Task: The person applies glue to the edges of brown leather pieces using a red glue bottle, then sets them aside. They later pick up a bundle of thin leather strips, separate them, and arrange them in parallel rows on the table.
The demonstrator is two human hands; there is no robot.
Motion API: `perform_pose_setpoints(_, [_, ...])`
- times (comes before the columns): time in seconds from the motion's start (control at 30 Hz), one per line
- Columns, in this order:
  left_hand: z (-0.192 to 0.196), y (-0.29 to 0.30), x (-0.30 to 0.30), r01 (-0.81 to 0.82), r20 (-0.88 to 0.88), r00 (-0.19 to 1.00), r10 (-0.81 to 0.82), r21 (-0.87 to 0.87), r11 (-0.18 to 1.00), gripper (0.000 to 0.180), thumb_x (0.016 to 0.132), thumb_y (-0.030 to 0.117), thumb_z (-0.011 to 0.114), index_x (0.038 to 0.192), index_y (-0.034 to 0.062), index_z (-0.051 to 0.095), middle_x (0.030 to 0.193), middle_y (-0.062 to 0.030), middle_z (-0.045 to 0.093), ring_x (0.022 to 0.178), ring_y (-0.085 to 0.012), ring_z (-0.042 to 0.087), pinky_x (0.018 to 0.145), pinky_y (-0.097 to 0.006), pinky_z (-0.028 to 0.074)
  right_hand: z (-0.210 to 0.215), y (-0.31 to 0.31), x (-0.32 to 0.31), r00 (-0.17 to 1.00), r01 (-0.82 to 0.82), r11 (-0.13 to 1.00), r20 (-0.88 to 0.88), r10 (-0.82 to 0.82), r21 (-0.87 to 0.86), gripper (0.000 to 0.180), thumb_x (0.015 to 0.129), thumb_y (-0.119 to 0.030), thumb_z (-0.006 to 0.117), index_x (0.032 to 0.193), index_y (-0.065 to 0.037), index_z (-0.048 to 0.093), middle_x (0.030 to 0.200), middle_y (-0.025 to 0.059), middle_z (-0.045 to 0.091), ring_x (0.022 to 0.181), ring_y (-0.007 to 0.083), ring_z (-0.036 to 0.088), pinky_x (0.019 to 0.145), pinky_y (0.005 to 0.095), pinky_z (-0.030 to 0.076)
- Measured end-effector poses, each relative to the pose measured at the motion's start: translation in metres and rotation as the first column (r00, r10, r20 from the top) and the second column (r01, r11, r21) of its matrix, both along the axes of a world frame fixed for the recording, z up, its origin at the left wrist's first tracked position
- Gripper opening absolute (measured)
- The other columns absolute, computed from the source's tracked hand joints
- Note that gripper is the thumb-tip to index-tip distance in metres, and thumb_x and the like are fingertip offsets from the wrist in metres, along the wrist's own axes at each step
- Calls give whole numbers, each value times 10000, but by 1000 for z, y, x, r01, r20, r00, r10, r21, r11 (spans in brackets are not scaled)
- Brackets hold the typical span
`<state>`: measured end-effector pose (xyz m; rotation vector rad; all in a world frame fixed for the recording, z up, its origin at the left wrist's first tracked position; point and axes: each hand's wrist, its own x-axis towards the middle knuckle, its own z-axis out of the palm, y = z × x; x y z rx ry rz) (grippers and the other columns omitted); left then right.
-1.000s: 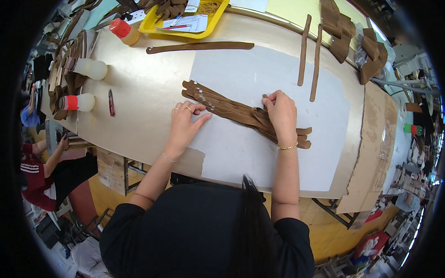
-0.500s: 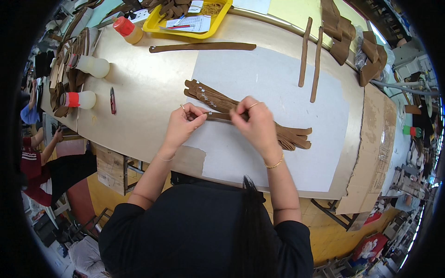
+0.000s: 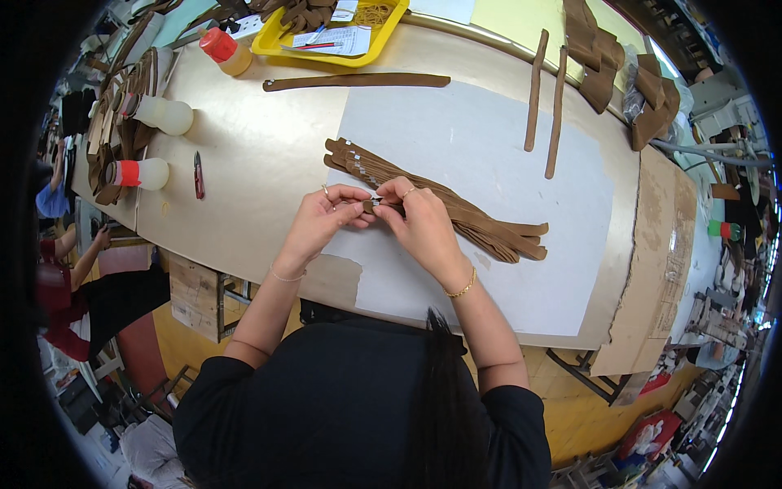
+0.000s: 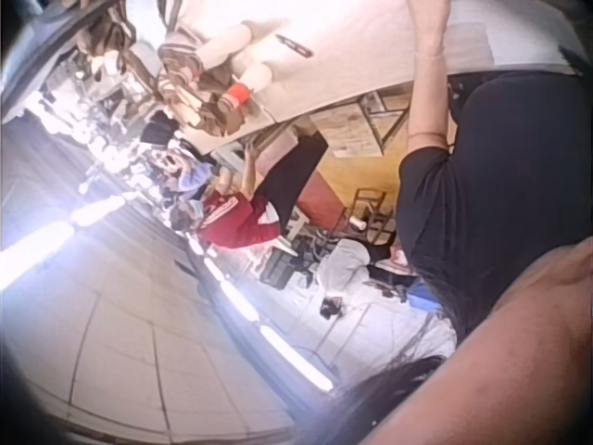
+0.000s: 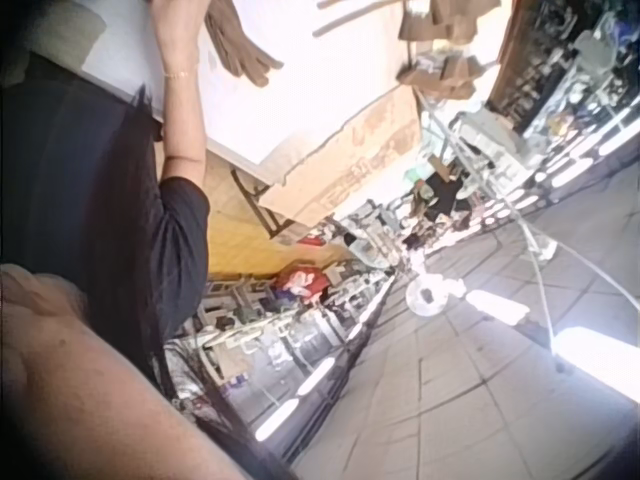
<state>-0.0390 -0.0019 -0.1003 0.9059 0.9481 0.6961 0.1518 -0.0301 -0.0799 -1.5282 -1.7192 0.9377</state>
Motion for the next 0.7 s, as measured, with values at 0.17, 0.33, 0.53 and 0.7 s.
perform_pose_setpoints(0.17, [4,-5,1,13,-31,999,-11,90,996,225,918,5,594,1130,-69,585,1004,-102,655,868,-137,665,786,-254,546,3,2,0,1000,-20,1000,-4,20,-10,239,826,-101,693,1048,-71,610,841,78,698,790,261,629,778,360,472])
perform_pose_setpoints(0.33, [12,-8,7,63,-185,983,-21,224,973,269,908,3,610,1172,-35,576,951,-85,660,844,-116,655,768,-235,525,2,1,-2,999,-11,1000,-39,12,23,217,817,-114,704,1018,-79,629,791,53,668,777,255,609,810,352,438])
perform_pose_setpoints(0.53, [41,-6,6,186,-331,944,-10,503,844,253,891,8,613,1144,0,606,845,-79,673,786,-126,649,719,-270,520,11,2,23,970,-205,966,162,180,156,199,829,-263,713,890,-83,660,697,21,544,745,230,537,869,350,356])
perform_pose_setpoints(0.7, [51,5,-3,90,-207,978,30,545,834,276,898,-10,619,1166,10,562,891,-37,631,836,-113,594,791,-253,481,29,3,61,972,-220,942,-135,190,-254,235,862,-265,712,820,-43,648,609,3,558,551,119,500,625,270,414])
